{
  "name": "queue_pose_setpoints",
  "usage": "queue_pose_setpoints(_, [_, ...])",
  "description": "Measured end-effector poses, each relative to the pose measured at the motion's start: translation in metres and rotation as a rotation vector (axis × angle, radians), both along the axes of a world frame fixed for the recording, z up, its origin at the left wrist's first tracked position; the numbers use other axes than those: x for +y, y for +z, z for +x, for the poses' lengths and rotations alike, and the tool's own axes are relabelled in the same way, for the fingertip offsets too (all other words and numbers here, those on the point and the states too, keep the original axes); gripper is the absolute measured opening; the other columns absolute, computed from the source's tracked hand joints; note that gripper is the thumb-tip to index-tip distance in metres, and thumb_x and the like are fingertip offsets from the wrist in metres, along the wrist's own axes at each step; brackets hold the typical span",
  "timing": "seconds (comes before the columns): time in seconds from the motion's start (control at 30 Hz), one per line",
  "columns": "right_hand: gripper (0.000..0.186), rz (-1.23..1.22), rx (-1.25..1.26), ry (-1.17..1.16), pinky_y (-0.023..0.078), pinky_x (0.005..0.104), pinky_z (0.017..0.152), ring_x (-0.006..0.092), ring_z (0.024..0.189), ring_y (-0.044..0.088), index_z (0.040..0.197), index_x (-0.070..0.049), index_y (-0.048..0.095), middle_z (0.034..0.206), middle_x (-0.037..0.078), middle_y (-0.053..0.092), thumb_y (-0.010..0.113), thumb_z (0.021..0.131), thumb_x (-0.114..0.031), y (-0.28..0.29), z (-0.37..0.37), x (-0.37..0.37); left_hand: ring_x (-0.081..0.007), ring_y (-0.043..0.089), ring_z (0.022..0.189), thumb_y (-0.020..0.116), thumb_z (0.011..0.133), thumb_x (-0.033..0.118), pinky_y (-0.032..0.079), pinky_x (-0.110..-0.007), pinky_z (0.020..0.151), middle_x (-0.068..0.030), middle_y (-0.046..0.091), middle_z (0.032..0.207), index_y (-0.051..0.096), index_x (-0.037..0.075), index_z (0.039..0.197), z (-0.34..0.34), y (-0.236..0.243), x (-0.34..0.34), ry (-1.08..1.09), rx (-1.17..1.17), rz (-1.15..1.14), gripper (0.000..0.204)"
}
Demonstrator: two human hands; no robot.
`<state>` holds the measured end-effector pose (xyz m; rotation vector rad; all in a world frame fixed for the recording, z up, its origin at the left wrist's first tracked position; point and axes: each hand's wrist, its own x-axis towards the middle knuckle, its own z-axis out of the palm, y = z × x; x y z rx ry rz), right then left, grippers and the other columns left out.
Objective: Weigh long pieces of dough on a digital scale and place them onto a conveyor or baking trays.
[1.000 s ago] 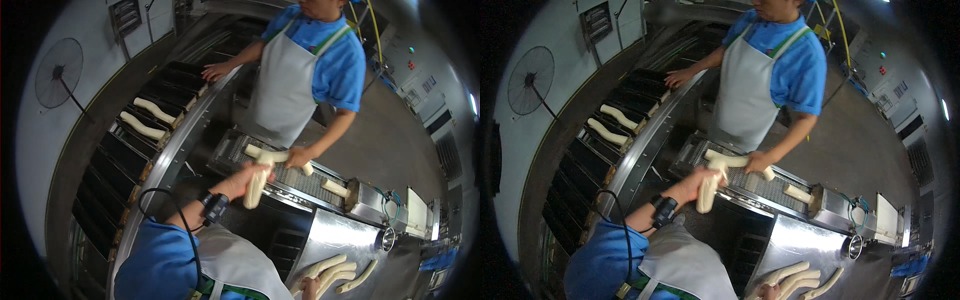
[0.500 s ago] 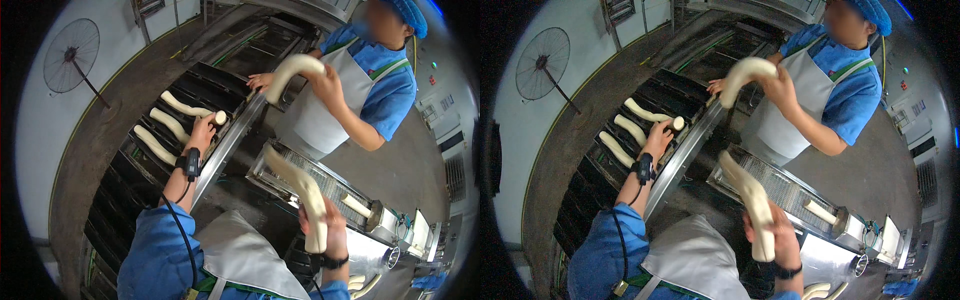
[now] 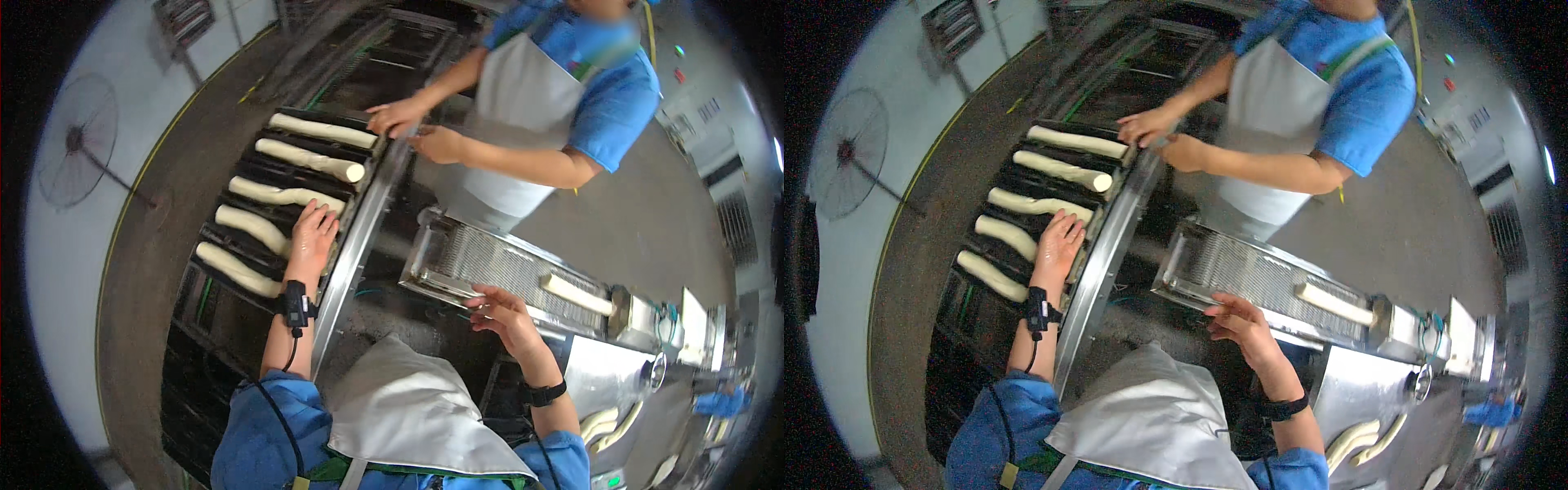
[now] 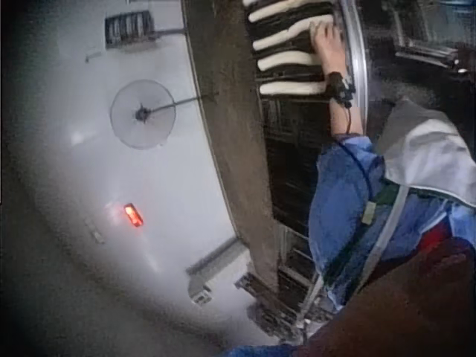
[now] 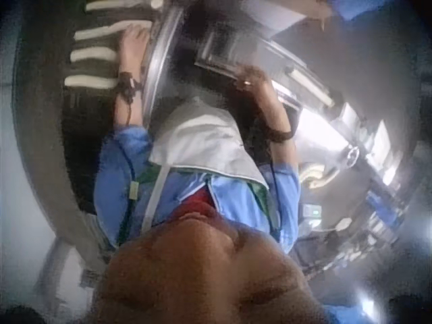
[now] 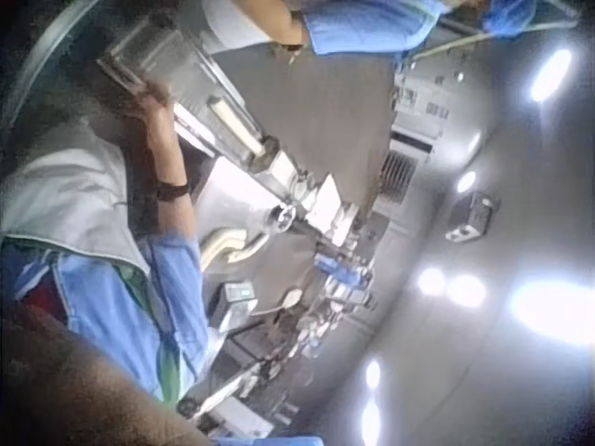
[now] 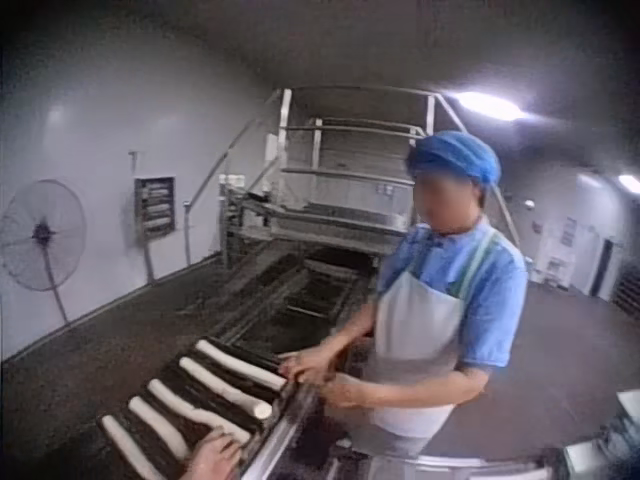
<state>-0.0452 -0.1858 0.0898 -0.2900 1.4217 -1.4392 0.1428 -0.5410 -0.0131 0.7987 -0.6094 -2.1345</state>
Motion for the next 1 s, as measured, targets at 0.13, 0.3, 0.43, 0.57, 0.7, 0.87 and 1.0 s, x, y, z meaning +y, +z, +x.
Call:
queue_pose_setpoints(0.13, [0.04,0.48,0.464,0.001,0.054,0.0333,0.077,0.0199,0.082,0.065,0.123,0.002,0.058,0.097,0.01,0.068,0.063,0.088,-0.017,-0.078,-0.036,0.098,-0.0273,0.045,0.129,0.058,0.094,0.017,0.037,-0.04,0.109,-0.016,0.048,0.137,0.035,0.007,0.146,-0.014,-0.004,0.009,-0.196,0.078,-0.028,0.057])
queue_pose_setpoints(0.3, [0.049,0.708,1.102,0.049,0.05,0.0431,0.09,0.0371,0.104,0.061,0.119,0.001,0.059,0.106,0.025,0.064,0.069,0.075,-0.019,-0.129,-0.127,0.165,-0.0236,0.05,0.124,0.053,0.098,0.021,0.04,-0.039,0.107,-0.0122,0.052,0.135,0.044,0.009,0.141,-0.025,-0.012,0.07,-0.37,0.065,0.105,0.046])
queue_pose_setpoints(0.43, [0.059,0.937,1.162,-0.071,0.043,0.0427,0.101,0.0393,0.122,0.049,0.131,-0.003,0.052,0.132,0.022,0.053,0.067,0.074,-0.014,-0.134,-0.209,0.177,-0.0222,0.053,0.119,0.055,0.099,0.028,0.044,-0.037,0.102,-0.0089,0.054,0.132,0.047,0.011,0.14,-0.019,-0.039,0.128,-0.596,-0.193,0.227,0.045])
queue_pose_setpoints(0.57, [0.05,1.136,1.126,0.172,0.037,0.0613,0.103,0.0299,0.127,0.048,0.127,-0.008,0.055,0.131,0.012,0.055,0.064,0.078,-0.014,-0.133,-0.254,0.179,-0.0198,0.056,0.112,0.057,0.097,0.031,0.049,-0.034,0.093,-0.0049,0.056,0.129,0.056,0.014,0.128,0.019,-0.07,0.162,-0.573,-0.491,0.328,0.035])
queue_pose_setpoints(0.7, [0.029,0.99,1.325,0.275,0.034,0.0638,0.103,0.0269,0.121,0.053,0.107,-0.011,0.066,0.116,0.008,0.06,0.063,0.079,-0.018,-0.164,-0.254,0.163,-0.0192,0.058,0.105,0.058,0.097,0.03,0.051,-0.036,0.086,-0.002,0.059,0.122,0.059,0.015,0.119,0.024,-0.074,0.186,-0.48,-0.681,0.422,0.027])
queue_pose_setpoints(0.87, [0.03,0.857,1.4,0.319,0.036,0.0624,0.1,0.0282,0.109,0.056,0.099,-0.01,0.068,0.107,0.01,0.06,0.069,0.073,-0.026,-0.16,-0.229,0.149,-0.022,0.055,0.107,0.051,0.099,0.024,0.046,-0.035,0.092,-0.0126,0.06,0.122,0.059,0.003,0.123,0.002,-0.072,0.187,-0.558,-0.405,0.896,0.033])
queue_pose_setpoints(1.0, [0.045,0.76,1.161,-0.089,0.039,0.0547,0.1,0.0321,0.111,0.053,0.102,-0.008,0.069,0.112,0.015,0.057,0.076,0.063,-0.031,-0.097,-0.183,0.207,-0.0195,0.059,0.102,0.059,0.096,0.028,0.052,-0.037,0.084,-0.003,0.061,0.116,0.059,0.015,0.119,-0.062,-0.093,0.221,-0.57,-0.555,0.407,0.026])
